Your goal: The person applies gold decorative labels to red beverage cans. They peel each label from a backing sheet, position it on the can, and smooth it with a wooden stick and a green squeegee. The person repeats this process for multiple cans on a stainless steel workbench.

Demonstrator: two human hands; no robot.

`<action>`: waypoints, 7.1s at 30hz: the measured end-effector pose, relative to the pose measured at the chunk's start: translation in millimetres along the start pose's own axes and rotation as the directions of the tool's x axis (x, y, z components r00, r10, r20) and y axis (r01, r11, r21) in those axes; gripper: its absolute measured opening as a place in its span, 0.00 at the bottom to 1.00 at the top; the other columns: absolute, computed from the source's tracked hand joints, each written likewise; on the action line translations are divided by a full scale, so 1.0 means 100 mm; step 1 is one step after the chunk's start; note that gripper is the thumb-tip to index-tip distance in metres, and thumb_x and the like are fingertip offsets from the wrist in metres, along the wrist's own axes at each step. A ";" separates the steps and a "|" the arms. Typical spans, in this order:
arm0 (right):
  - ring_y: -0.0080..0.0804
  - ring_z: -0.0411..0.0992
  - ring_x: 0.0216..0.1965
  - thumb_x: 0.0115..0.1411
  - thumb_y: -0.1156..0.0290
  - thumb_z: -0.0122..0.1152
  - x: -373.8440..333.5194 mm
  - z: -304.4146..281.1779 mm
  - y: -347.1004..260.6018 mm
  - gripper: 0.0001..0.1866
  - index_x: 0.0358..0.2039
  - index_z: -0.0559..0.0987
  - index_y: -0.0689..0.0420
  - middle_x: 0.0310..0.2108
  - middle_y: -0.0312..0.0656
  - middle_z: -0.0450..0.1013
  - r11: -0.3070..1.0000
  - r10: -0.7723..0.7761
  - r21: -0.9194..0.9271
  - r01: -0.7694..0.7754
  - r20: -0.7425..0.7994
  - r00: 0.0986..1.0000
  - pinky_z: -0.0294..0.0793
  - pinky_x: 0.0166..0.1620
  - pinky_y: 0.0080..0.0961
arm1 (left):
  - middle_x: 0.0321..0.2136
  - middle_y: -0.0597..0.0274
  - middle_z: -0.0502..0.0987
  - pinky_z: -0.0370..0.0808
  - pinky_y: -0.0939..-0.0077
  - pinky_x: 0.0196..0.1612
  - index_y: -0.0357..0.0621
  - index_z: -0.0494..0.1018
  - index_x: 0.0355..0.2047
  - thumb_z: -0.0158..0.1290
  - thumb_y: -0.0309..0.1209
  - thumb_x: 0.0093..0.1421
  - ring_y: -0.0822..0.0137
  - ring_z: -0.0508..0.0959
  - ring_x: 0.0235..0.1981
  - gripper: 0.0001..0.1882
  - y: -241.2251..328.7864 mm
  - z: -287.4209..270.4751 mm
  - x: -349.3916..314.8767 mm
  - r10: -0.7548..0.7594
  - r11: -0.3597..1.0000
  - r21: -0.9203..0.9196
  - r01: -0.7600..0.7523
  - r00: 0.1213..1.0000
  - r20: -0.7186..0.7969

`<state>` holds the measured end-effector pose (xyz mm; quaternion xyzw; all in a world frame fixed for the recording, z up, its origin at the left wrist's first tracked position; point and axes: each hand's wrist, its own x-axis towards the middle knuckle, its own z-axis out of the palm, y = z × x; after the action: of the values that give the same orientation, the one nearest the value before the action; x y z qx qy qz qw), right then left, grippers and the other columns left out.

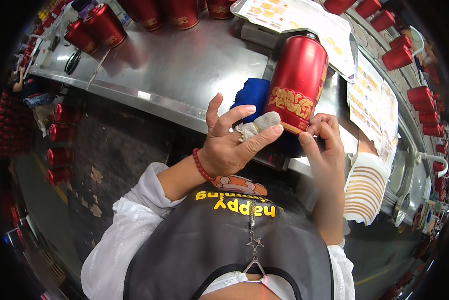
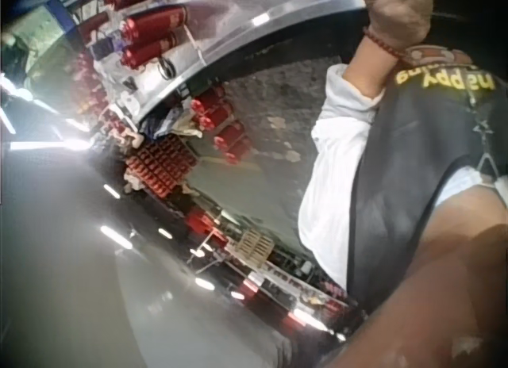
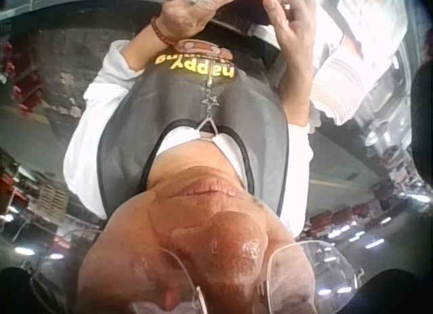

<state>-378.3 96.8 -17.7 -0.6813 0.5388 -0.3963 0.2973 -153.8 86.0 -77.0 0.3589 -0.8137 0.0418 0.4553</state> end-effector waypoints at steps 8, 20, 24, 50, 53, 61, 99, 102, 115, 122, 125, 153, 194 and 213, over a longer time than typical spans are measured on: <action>0.32 0.65 0.45 0.61 0.70 0.64 -0.04 -0.07 0.13 0.10 0.31 0.74 0.62 0.41 0.41 0.65 0.992 0.039 0.119 -0.047 0.067 0.997 0.65 0.50 0.24 | 0.42 0.76 0.79 0.44 0.44 0.71 0.62 0.77 0.54 0.57 0.33 0.59 0.67 0.68 0.57 0.21 -0.05 0.03 0.39 0.306 0.952 -0.029 -0.305 0.949 0.080; 0.27 0.59 0.50 0.64 0.70 0.61 -0.12 -0.43 0.21 0.09 0.29 0.73 0.58 0.45 0.38 0.62 0.963 0.088 0.231 -0.140 0.219 0.972 0.57 0.54 0.22 | 0.44 0.59 0.78 0.71 0.54 0.57 0.51 0.78 0.47 0.64 0.25 0.53 0.58 0.74 0.49 0.20 -0.13 0.01 0.32 0.311 0.933 -0.198 -0.301 0.950 0.017; 0.29 0.59 0.50 0.64 0.69 0.61 -0.16 -0.48 0.31 0.10 0.28 0.73 0.58 0.45 0.39 0.62 0.958 0.088 0.250 -0.142 0.217 0.972 0.56 0.55 0.23 | 0.39 0.74 0.80 0.63 0.63 0.65 0.60 0.81 0.43 0.61 0.32 0.54 0.68 0.72 0.51 0.14 -0.12 0.01 0.36 0.390 0.920 -0.056 -0.388 0.920 0.032; 0.27 0.60 0.46 0.69 0.63 0.57 -0.16 -0.37 0.45 0.14 0.30 0.72 0.59 0.43 0.39 0.62 0.948 0.085 0.283 -0.142 0.205 0.975 0.59 0.50 0.18 | 0.44 0.64 0.80 0.49 0.49 0.73 0.57 0.74 0.49 0.61 0.30 0.56 0.62 0.74 0.57 0.20 0.01 0.10 0.56 0.400 0.916 -0.107 -0.388 0.904 0.148; 0.27 0.61 0.46 0.68 0.63 0.59 -0.14 -0.35 0.44 0.14 0.29 0.72 0.59 0.43 0.39 0.63 0.967 0.024 0.244 -0.071 0.192 0.981 0.59 0.50 0.18 | 0.53 0.57 0.75 0.54 0.47 0.71 0.51 0.67 0.58 0.64 0.25 0.53 0.53 0.73 0.59 0.32 -0.10 0.21 0.58 0.246 0.948 -0.233 -0.217 0.964 0.104; 0.28 0.61 0.46 0.66 0.65 0.61 -0.12 -0.33 0.45 0.13 0.28 0.71 0.59 0.42 0.39 0.63 0.968 0.047 0.237 -0.087 0.168 0.985 0.59 0.50 0.20 | 0.49 0.53 0.78 0.55 0.51 0.71 0.50 0.76 0.45 0.62 0.22 0.53 0.59 0.75 0.53 0.18 -0.16 0.02 0.21 0.169 0.965 -0.216 -0.150 0.983 0.073; 0.29 0.61 0.46 0.65 0.67 0.62 -0.14 -0.40 0.35 0.13 0.27 0.70 0.59 0.42 0.39 0.63 0.953 0.078 0.274 -0.129 0.190 0.979 0.59 0.51 0.21 | 0.47 0.56 0.79 0.60 0.49 0.68 0.49 0.74 0.43 0.62 0.23 0.55 0.54 0.75 0.51 0.15 -0.15 0.08 0.40 0.233 0.947 -0.240 -0.215 0.971 0.050; 0.29 0.61 0.47 0.64 0.67 0.62 -0.16 -0.44 0.31 0.13 0.27 0.70 0.59 0.42 0.39 0.63 0.948 0.057 0.301 -0.102 0.155 0.986 0.59 0.52 0.22 | 0.45 0.58 0.81 0.62 0.52 0.68 0.49 0.77 0.39 0.59 0.23 0.55 0.59 0.74 0.53 0.12 -0.16 -0.01 0.35 0.299 0.935 -0.224 -0.274 0.950 0.086; 0.30 0.62 0.47 0.64 0.70 0.62 -0.18 -0.42 0.44 0.12 0.27 0.70 0.60 0.41 0.40 0.64 0.961 0.063 0.257 -0.100 0.147 0.987 0.60 0.52 0.23 | 0.48 0.61 0.78 0.50 0.50 0.72 0.50 0.75 0.47 0.58 0.31 0.59 0.58 0.73 0.55 0.14 -0.13 0.10 0.55 0.388 0.904 -0.241 -0.353 0.915 0.114; 0.22 0.62 0.35 0.62 0.70 0.63 -0.11 -0.54 -0.04 0.11 0.26 0.73 0.61 0.40 0.40 0.65 0.957 -0.058 0.291 0.024 0.108 0.992 0.62 0.36 0.17 | 0.51 0.51 0.72 0.52 0.54 0.67 0.39 0.68 0.54 0.52 0.42 0.67 0.52 0.68 0.53 0.23 -0.09 0.16 0.37 -0.272 0.797 -0.521 0.304 0.952 0.139; 0.26 0.62 0.40 0.62 0.69 0.63 -0.14 -0.58 -0.02 0.12 0.26 0.72 0.60 0.41 0.41 0.65 0.955 -0.023 0.296 -0.010 0.109 0.994 0.61 0.45 0.23 | 0.57 0.52 0.63 0.56 0.68 0.66 0.34 0.59 0.61 0.51 0.35 0.69 0.64 0.63 0.60 0.26 -0.12 0.15 0.34 -0.258 0.801 -0.465 0.377 0.919 0.300; 0.30 0.62 0.46 0.64 0.65 0.62 -0.15 -0.36 0.41 0.15 0.26 0.69 0.60 0.41 0.40 0.64 0.971 0.065 0.224 -0.088 0.106 0.992 0.61 0.50 0.23 | 0.50 0.57 0.77 0.43 0.45 0.73 0.52 0.68 0.56 0.63 0.27 0.57 0.52 0.76 0.55 0.27 -0.09 0.18 0.48 0.157 0.956 -0.261 -0.133 0.985 0.072; 0.28 0.63 0.45 0.65 0.65 0.64 -0.15 -0.24 0.44 0.16 0.26 0.70 0.59 0.42 0.39 0.65 0.963 0.042 0.264 -0.055 0.051 0.998 0.62 0.49 0.21 | 0.40 0.65 0.84 0.33 0.51 0.75 0.58 0.78 0.41 0.55 0.28 0.62 0.69 0.78 0.54 0.09 -0.05 0.01 0.48 0.442 0.897 -0.078 -0.435 0.885 0.145; 0.30 0.64 0.43 0.62 0.69 0.65 -0.17 -0.32 0.36 0.13 0.27 0.72 0.61 0.39 0.41 0.65 0.968 0.028 0.249 -0.027 0.001 1.000 0.64 0.45 0.22 | 0.44 0.73 0.83 0.35 0.51 0.75 0.65 0.79 0.43 0.60 0.34 0.59 0.72 0.74 0.57 0.11 -0.06 0.09 0.28 0.372 0.925 0.084 -0.372 0.928 0.018</action>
<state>-425.2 104.7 -35.5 -0.6307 0.4945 -0.4573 0.3854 -165.8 62.5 -62.7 0.2176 -0.8648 0.1620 0.4225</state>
